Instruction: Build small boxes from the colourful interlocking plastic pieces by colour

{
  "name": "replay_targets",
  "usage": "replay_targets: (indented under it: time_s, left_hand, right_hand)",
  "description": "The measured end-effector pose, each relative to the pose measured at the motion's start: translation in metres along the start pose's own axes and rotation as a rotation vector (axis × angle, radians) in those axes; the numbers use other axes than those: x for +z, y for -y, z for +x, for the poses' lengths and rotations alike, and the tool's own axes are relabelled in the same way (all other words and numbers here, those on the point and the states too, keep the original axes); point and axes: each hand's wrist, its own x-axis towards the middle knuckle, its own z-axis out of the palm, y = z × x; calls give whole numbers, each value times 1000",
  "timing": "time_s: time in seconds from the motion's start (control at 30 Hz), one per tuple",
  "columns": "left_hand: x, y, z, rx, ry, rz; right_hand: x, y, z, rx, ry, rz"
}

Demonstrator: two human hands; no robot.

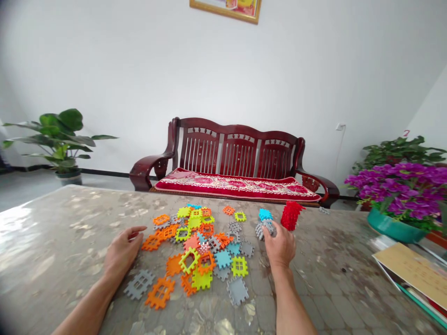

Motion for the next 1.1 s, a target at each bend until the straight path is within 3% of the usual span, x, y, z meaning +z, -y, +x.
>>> replay_targets:
  time_s: [0.2,0.33,0.43,0.53,0.63,0.77,0.93,1.1]
  left_hand:
    - [1,0,0,5,42,64]
    - [-1,-3,0,10,54,91]
    - [0,-4,1,12,55,88]
    - [2,-2,2,2,38,33]
    - [2,3,5,-1,5,-166]
    - [-4,10,9,-61,-38,-494]
    - [-5,18,14,-81,-19,-574]
    - [-4,18,15,-73,0,-566]
  right_hand:
    - [5,5,-3,0,58,-24]
    - [6,5,-6,-28,-27,41]
    - [5,7,-8,-140,-128,156]
    - [3,21,-14,-336,-125,276]
    - [-2,53,-26,-533,-15,391]
    - [-20,106,-50,-724,235,528]
    - [-48,164,-80,-831,537,694]
    - [-59,210,-114,-950,776,679]
